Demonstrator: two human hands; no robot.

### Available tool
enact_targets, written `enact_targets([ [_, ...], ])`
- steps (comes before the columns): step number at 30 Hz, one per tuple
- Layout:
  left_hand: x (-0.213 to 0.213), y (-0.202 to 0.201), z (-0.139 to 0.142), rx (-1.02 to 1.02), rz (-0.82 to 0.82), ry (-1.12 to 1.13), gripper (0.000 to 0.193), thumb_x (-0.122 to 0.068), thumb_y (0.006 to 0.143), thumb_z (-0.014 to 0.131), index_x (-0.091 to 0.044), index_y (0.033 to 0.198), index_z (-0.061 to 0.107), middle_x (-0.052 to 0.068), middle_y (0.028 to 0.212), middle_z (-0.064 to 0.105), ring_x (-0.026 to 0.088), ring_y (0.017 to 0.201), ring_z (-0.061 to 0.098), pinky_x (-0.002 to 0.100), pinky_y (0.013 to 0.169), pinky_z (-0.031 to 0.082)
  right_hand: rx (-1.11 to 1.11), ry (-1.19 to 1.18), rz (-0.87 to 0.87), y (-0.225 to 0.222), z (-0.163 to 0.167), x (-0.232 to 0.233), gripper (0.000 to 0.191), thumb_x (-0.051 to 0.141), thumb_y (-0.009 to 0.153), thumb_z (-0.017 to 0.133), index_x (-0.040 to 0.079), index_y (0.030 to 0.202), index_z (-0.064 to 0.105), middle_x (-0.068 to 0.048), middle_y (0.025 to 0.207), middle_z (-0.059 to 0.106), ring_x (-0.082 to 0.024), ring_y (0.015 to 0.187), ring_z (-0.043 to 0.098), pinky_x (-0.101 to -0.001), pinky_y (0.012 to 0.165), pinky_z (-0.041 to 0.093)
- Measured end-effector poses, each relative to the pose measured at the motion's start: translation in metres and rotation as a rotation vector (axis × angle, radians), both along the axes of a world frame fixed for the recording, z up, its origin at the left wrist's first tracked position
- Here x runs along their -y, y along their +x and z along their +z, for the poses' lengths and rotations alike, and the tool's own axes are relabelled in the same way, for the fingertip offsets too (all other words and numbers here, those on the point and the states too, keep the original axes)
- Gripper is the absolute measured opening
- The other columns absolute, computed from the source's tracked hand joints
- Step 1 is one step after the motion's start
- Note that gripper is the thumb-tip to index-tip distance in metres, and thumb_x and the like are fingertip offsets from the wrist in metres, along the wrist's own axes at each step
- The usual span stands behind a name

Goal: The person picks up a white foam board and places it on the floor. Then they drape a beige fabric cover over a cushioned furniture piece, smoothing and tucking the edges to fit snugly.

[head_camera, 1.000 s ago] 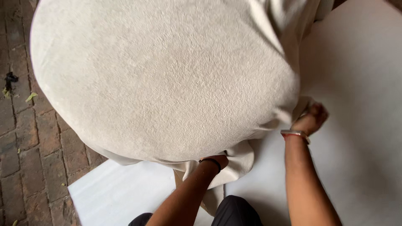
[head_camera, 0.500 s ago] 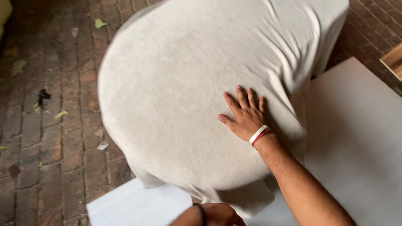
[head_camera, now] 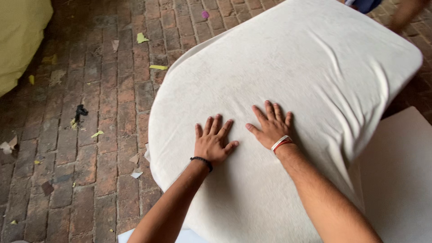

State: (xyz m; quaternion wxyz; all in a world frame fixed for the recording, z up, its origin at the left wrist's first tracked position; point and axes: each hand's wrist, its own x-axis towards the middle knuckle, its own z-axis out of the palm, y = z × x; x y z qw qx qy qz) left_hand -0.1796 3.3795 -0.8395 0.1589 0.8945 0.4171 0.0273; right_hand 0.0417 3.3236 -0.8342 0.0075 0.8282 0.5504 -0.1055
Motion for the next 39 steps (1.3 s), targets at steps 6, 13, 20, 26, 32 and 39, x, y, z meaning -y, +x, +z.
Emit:
enact_targets([
  [6,-0.075,0.025,0.000,-0.027,0.114,-0.034,0.084,-0.082,0.088,0.034,-0.039,0.160,0.025,0.009,0.170,0.014,0.032,0.157,0.008,0.063,0.122,0.000,-0.003,-0.020,-0.006,0.021,-0.002,-0.058,0.081,0.079,0.090,0.036,0.041,0.160,0.018,-0.005,0.171,0.002,-0.028,0.156,-0.003,-0.0631,0.120,-0.007],
  [13,-0.170,0.051,-0.004,-0.020,0.285,-0.033,0.085,-0.084,0.086,0.034,-0.041,0.159,0.027,0.009,0.170,0.015,0.033,0.157,0.009,0.067,0.121,0.001,0.022,-0.051,0.024,0.045,-0.008,-0.138,0.083,0.080,0.090,0.034,0.041,0.161,0.018,-0.006,0.172,0.003,-0.029,0.157,-0.002,-0.0636,0.121,-0.006],
  [20,-0.223,0.063,-0.018,-0.062,0.338,-0.079,0.091,-0.088,0.082,0.037,-0.041,0.160,0.026,0.011,0.170,0.012,0.033,0.157,0.007,0.067,0.122,0.000,0.044,-0.088,0.080,0.063,-0.009,-0.216,0.084,0.080,0.090,0.034,0.040,0.162,0.016,-0.007,0.172,0.002,-0.031,0.157,-0.001,-0.0646,0.120,-0.005],
  [26,-0.308,0.083,-0.030,-0.067,0.246,-0.110,0.092,-0.088,0.084,0.037,-0.039,0.160,0.026,0.019,0.170,0.011,0.039,0.157,0.007,0.066,0.122,0.001,0.058,-0.085,0.017,0.082,-0.024,-0.256,0.085,0.080,0.088,0.035,0.041,0.162,0.018,-0.003,0.172,0.002,-0.026,0.159,0.002,-0.0621,0.122,-0.001],
  [32,-0.361,0.100,-0.033,-0.069,0.117,-0.267,0.096,-0.088,0.078,0.043,-0.040,0.160,0.025,0.023,0.166,0.018,0.042,0.154,0.016,0.063,0.122,0.008,0.077,-0.069,-0.139,0.103,-0.050,-0.299,0.088,0.083,0.085,0.035,0.041,0.160,0.016,-0.005,0.171,0.001,-0.027,0.156,0.000,-0.0658,0.117,0.000],
  [39,-0.370,0.097,-0.035,-0.011,0.136,-0.223,0.093,-0.086,0.081,0.044,-0.038,0.160,0.030,0.025,0.160,0.030,0.043,0.151,0.022,0.064,0.122,0.012,0.091,-0.044,-0.187,0.117,-0.051,-0.365,0.088,0.084,0.086,0.032,0.039,0.160,0.018,-0.011,0.170,0.004,-0.035,0.156,0.002,-0.0683,0.117,-0.002],
])
